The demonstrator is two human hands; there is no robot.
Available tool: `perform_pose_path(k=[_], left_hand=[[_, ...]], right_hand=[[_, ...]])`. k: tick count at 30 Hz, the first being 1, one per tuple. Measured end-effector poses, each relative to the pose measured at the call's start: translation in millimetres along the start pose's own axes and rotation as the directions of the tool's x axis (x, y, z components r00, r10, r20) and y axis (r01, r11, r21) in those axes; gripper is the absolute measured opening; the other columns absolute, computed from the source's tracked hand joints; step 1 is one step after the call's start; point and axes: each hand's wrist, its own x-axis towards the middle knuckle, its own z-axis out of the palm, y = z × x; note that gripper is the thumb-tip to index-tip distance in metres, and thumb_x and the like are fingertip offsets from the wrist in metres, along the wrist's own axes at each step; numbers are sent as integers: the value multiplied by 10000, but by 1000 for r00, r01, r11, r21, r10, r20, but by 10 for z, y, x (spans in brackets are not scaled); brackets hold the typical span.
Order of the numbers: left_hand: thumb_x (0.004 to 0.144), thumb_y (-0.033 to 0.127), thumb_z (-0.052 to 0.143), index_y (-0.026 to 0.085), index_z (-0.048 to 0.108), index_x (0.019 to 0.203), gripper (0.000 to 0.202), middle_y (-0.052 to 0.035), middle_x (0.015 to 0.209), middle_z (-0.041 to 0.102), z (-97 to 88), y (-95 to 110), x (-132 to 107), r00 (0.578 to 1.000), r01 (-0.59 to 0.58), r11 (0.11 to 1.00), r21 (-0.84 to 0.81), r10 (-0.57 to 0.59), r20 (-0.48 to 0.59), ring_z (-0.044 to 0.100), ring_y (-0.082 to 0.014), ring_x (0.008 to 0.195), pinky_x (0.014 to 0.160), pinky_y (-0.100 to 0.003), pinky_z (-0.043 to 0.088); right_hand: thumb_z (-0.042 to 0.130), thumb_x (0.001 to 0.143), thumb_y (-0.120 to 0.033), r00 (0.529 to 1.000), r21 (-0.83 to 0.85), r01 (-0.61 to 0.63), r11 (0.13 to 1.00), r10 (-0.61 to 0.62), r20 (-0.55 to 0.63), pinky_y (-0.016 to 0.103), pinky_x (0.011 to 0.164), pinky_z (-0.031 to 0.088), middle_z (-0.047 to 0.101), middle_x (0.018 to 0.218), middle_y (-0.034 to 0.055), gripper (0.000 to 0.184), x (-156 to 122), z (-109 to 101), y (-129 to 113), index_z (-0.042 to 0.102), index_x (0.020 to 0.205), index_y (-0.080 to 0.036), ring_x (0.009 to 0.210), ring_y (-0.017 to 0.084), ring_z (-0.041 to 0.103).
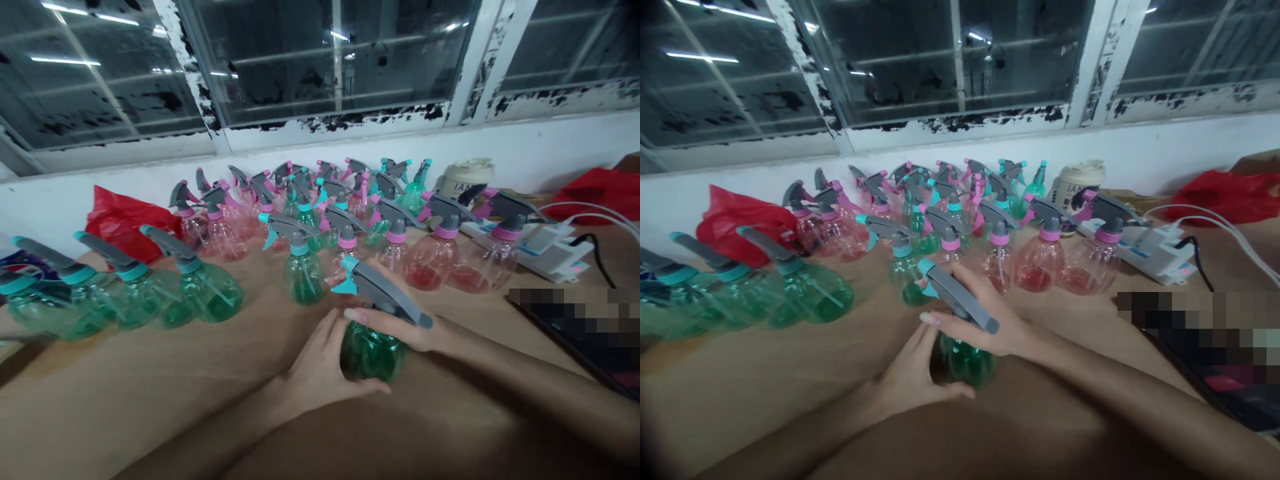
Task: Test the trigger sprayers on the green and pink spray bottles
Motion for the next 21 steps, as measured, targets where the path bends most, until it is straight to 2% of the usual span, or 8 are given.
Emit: perform_pose_path(k=[4, 8, 10, 13, 17, 21], left_hand=[[600, 590, 788, 193, 383, 1349, 940, -148, 1277, 499, 9, -40, -26, 999, 21, 1000, 8, -21, 27, 485, -372, 1200, 983, -556, 419], [554, 662, 772, 203, 316, 1405, 1068, -172, 1338, 445, 16, -83, -51, 997, 39, 997, 68, -44, 70, 422, -416, 1247, 990, -606, 383], [569, 668, 762, 199, 309, 1400, 1057, -173, 1332, 451, -1, -95, -49, 995, 9, 996, 93, -19, 99, 427, -404, 1243, 994, -597, 377], [649, 691, 694, 174, 266, 1406, 1013, -180, 1313, 467, -43, -117, -34, 987, -101, 987, 123, 84, 136, 453, -373, 1219, 989, -562, 390], [776, 721, 521, 114, 224, 1425, 937, -220, 1299, 474, -97, -164, -25, 970, -221, 935, 278, 182, 159, 465, -385, 1197, 957, -572, 397], [876, 705, 330, 76, 258, 1408, 827, -229, 1254, 517, -118, -173, -31, 964, -258, 867, 427, 203, 171, 481, -382, 1185, 924, -554, 424]], right_hand=[[591, 817, -210, 999, -26, 20, 999, -19, 38, 312, 667, 439, 564, 885, 0, 218, -1, -14, 24, 523, 1023, -236, 760, 144, 539], [604, 822, -273, 998, -152, 65, 986, -62, 22, 291, 575, 402, 501, 727, -38, 132, -2, -27, 23, 505, 891, -219, 629, 119, 485], [591, 831, -295, 997, -225, 70, 972, -66, 27, 303, 580, 399, 501, 726, -30, 138, -1, -39, 12, 512, 904, -209, 629, 127, 488], [568, 834, -264, 996, -270, 89, 959, -82, 35, 325, 631, 413, 536, 798, -2, 172, -2, -68, 1, 524, 988, -202, 704, 152, 512], [564, 817, -185, 993, -252, 116, 961, -110, 36, 299, 610, 394, 507, 771, -18, 84, -2, -103, 7, 513, 880, -207, 684, 134, 478], [556, 816, -173, 996, -189, 78, 979, -71, 45, 311, 636, 407, 497, 748, -20, 55, -5, -107, 16, 515, 828, -206, 685, 141, 485]])
